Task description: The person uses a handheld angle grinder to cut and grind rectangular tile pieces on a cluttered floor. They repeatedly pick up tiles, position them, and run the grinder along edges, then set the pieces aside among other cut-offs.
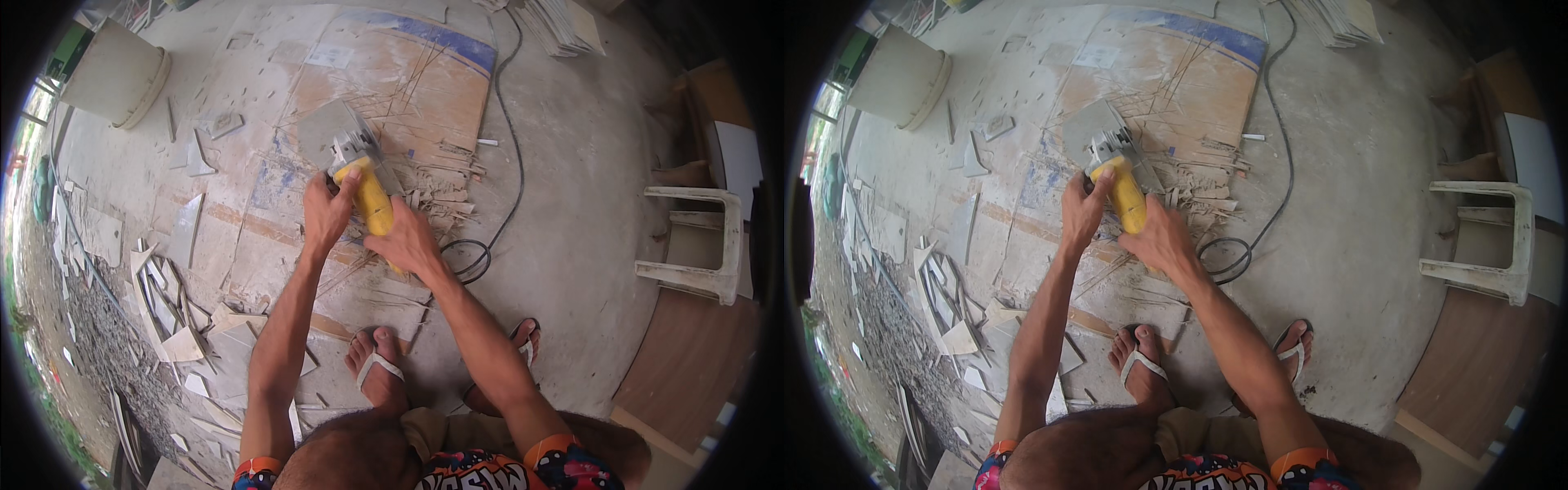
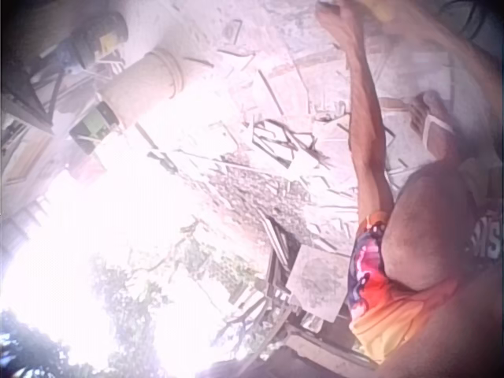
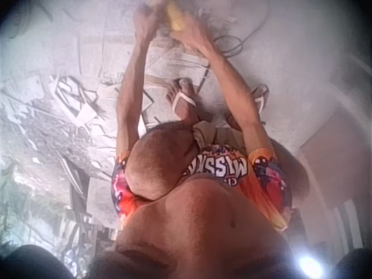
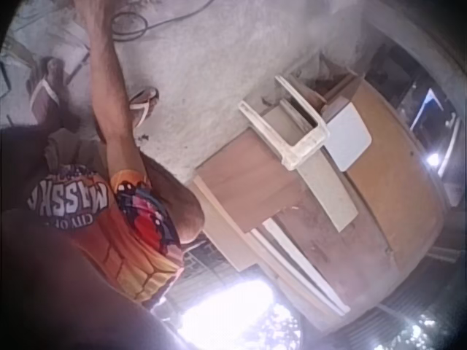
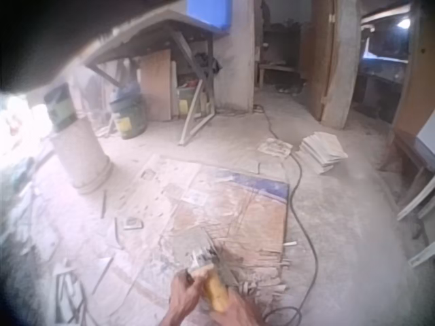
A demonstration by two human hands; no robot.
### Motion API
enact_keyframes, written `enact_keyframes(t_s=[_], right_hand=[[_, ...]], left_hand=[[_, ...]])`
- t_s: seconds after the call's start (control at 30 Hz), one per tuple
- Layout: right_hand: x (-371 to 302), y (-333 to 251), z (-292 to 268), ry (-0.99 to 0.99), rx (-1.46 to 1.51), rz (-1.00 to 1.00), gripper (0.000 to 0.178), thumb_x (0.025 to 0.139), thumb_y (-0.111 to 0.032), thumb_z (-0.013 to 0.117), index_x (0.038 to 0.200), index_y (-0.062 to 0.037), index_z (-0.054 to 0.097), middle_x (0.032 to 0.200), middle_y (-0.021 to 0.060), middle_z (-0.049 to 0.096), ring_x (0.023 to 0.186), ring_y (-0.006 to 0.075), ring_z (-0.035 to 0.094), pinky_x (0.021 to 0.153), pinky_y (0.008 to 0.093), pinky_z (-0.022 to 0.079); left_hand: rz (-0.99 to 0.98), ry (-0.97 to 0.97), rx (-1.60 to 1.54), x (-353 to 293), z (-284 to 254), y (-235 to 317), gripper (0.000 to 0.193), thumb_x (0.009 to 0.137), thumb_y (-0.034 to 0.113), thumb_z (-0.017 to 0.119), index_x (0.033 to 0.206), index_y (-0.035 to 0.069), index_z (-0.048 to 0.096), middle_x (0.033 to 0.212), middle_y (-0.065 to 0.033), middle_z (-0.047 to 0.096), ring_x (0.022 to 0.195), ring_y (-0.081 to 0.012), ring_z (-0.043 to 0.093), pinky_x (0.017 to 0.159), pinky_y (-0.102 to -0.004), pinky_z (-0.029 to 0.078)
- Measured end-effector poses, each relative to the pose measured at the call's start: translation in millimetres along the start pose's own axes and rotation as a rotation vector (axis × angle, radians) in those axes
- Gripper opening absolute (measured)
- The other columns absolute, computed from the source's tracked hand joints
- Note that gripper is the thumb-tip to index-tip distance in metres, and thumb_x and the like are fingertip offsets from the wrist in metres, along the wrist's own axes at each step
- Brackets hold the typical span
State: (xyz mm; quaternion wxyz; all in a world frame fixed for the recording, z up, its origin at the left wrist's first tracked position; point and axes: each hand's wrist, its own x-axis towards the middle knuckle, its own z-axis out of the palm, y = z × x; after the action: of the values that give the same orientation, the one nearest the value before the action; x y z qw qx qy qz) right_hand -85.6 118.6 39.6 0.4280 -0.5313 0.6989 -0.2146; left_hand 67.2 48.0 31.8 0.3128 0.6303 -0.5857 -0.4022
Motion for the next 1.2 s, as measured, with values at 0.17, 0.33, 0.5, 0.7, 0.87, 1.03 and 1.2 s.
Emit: enact_keyframes(t_s=[0.17, 0.33, 0.5, 0.7, 0.87, 1.03, 1.2], right_hand=[[7.7, -11.6, -3.5, -0.029, -0.024, -0.002, 0.055, 0.071, -0.028, 0.080, 0.108, 0.0047, 0.056, 0.093, 0.0313, 0.070, 0.089, 0.0495, 0.069, 0.079, 0.0523, 0.056], [4.8, -3.6, -1.7, -0.016, -0.006, -0.010, 0.054, 0.071, -0.028, 0.081, 0.107, 0.0053, 0.056, 0.093, 0.0312, 0.070, 0.089, 0.0493, 0.070, 0.079, 0.0514, 0.057], [-7.4, -1.7, -4.8, -0.031, 0.005, 0.051, 0.054, 0.068, -0.025, 0.081, 0.105, 0.0039, 0.057, 0.093, 0.0281, 0.069, 0.088, 0.0456, 0.068, 0.077, 0.0486, 0.055], [-21.0, 7.5, -4.9, -0.020, -0.001, 0.009, 0.054, 0.071, -0.026, 0.079, 0.107, 0.0045, 0.054, 0.091, 0.0312, 0.069, 0.087, 0.0504, 0.069, 0.077, 0.0523, 0.056], [-21.3, 6.3, -7.2, -0.021, -0.005, 0.029, 0.054, 0.070, -0.027, 0.079, 0.107, 0.0040, 0.055, 0.091, 0.0311, 0.070, 0.087, 0.0504, 0.069, 0.077, 0.0527, 0.056], [-11.5, 5.8, -4.5, -0.021, -0.037, 0.020, 0.054, 0.069, -0.027, 0.080, 0.105, 0.0034, 0.055, 0.091, 0.0303, 0.069, 0.088, 0.0493, 0.069, 0.078, 0.0519, 0.056], [-15.7, 6.8, -3.1, -0.031, -0.014, 0.064, 0.053, 0.067, -0.027, 0.080, 0.103, 0.0032, 0.056, 0.090, 0.0286, 0.068, 0.088, 0.0484, 0.067, 0.078, 0.0508, 0.054]], left_hand=[[-0.008, 0.010, 0.041, 14.0, -3.5, -9.4, 0.063, 0.093, 0.055, 0.068, 0.093, -0.007, 0.066, 0.072, -0.0065, 0.059, 0.066, -0.0148, 0.051, 0.059, -0.0345, 0.044], [-0.002, 0.002, 0.062, 10.0, -1.0, -9.8, 0.064, 0.092, 0.057, 0.069, 0.088, -0.007, 0.064, 0.071, -0.0069, 0.058, 0.066, -0.0148, 0.050, 0.059, -0.0356, 0.043], [-0.004, -0.019, 0.041, -4.4, 0.5, -6.4, 0.064, 0.093, 0.056, 0.069, 0.088, -0.008, 0.063, 0.070, -0.0067, 0.058, 0.065, -0.0151, 0.051, 0.058, -0.0358, 0.043], [-0.024, -0.024, 0.034, -17.7, 5.1, -7.8, 0.062, 0.093, 0.054, 0.069, 0.090, -0.008, 0.065, 0.071, -0.0074, 0.060, 0.065, -0.0154, 0.053, 0.059, -0.0356, 0.045], [0.001, -0.024, 0.023, -19.4, 5.1, -3.3, 0.062, 0.093, 0.054, 0.069, 0.093, -0.008, 0.066, 0.072, -0.0081, 0.061, 0.066, -0.0156, 0.055, 0.060, -0.0354, 0.046], [-0.036, -0.010, -0.006, -9.5, 4.5, -6.1, 0.064, 0.093, 0.056, 0.070, 0.092, -0.008, 0.065, 0.072, -0.0086, 0.061, 0.067, -0.0163, 0.055, 0.061, -0.0365, 0.046], [-0.017, -0.019, 0.072, -12.2, 2.4, -11.1, 0.065, 0.092, 0.057, 0.070, 0.091, -0.008, 0.065, 0.071, -0.0091, 0.060, 0.067, -0.0166, 0.054, 0.061, -0.0368, 0.046]])
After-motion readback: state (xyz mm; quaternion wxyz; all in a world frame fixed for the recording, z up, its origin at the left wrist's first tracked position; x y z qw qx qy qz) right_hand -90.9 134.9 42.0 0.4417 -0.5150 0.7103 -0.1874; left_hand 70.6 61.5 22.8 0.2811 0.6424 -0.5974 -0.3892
